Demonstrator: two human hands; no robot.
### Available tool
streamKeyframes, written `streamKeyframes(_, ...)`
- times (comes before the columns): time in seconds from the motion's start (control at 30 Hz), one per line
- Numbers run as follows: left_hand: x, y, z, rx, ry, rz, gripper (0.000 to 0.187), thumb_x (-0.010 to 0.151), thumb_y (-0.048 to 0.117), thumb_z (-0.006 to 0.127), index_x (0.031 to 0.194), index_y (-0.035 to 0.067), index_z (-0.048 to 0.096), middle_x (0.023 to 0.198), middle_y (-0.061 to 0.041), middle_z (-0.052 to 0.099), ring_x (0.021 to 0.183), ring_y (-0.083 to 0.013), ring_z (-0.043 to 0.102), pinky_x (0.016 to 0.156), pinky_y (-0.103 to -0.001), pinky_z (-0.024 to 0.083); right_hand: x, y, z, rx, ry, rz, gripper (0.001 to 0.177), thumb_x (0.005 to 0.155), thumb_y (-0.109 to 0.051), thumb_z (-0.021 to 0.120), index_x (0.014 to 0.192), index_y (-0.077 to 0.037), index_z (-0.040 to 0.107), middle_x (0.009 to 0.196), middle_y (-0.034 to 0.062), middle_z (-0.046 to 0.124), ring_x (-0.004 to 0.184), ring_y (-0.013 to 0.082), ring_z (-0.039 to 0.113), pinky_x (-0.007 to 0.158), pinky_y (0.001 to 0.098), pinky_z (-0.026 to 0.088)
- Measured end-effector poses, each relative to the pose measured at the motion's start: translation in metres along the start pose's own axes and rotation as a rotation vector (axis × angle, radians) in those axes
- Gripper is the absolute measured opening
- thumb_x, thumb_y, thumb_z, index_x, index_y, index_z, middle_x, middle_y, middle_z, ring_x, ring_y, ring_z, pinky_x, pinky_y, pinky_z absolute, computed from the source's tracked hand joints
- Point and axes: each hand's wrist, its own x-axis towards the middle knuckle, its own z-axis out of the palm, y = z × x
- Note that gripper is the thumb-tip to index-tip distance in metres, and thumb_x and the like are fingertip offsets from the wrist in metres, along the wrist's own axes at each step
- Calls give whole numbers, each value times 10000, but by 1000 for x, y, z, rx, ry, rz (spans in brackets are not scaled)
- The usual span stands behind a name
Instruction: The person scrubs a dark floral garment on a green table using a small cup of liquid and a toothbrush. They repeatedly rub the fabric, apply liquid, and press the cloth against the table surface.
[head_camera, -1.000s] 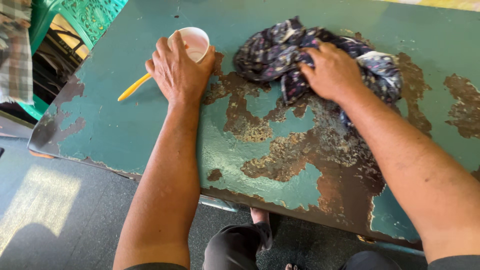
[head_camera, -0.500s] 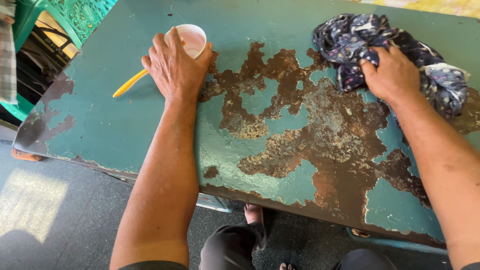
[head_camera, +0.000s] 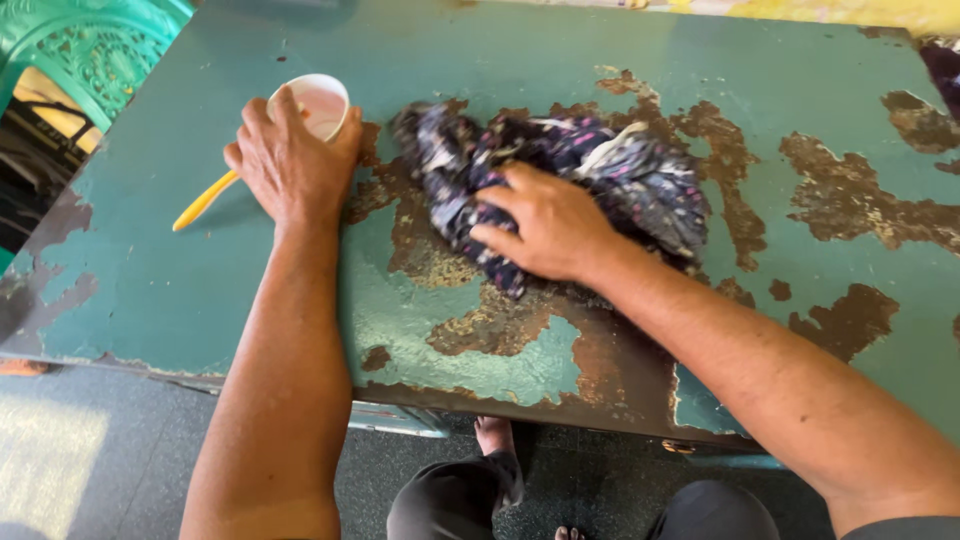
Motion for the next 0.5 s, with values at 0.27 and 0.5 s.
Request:
streamKeyframes(0.27,1,-2,1,-16,-14,16,719,888,616,772,1316,58,624,1171,-148,574,1056,-338,562,986,-517,338,7,12,-8,-104,-62,19,468,973,-493,612,1257,-128,680,1180,197,649,1096,345,645,974,497,530)
streamKeyframes(0.5,-2,-2,1,-9,-9,34,694,898,601,775,1318,67,629,1172,-135,577,1060,-333,561,993,-519,337,25,95,-6,-240,-3,173,599,1058,-547,511,1417,-73,588,1334,277,598,1227,411,587,1045,526,474)
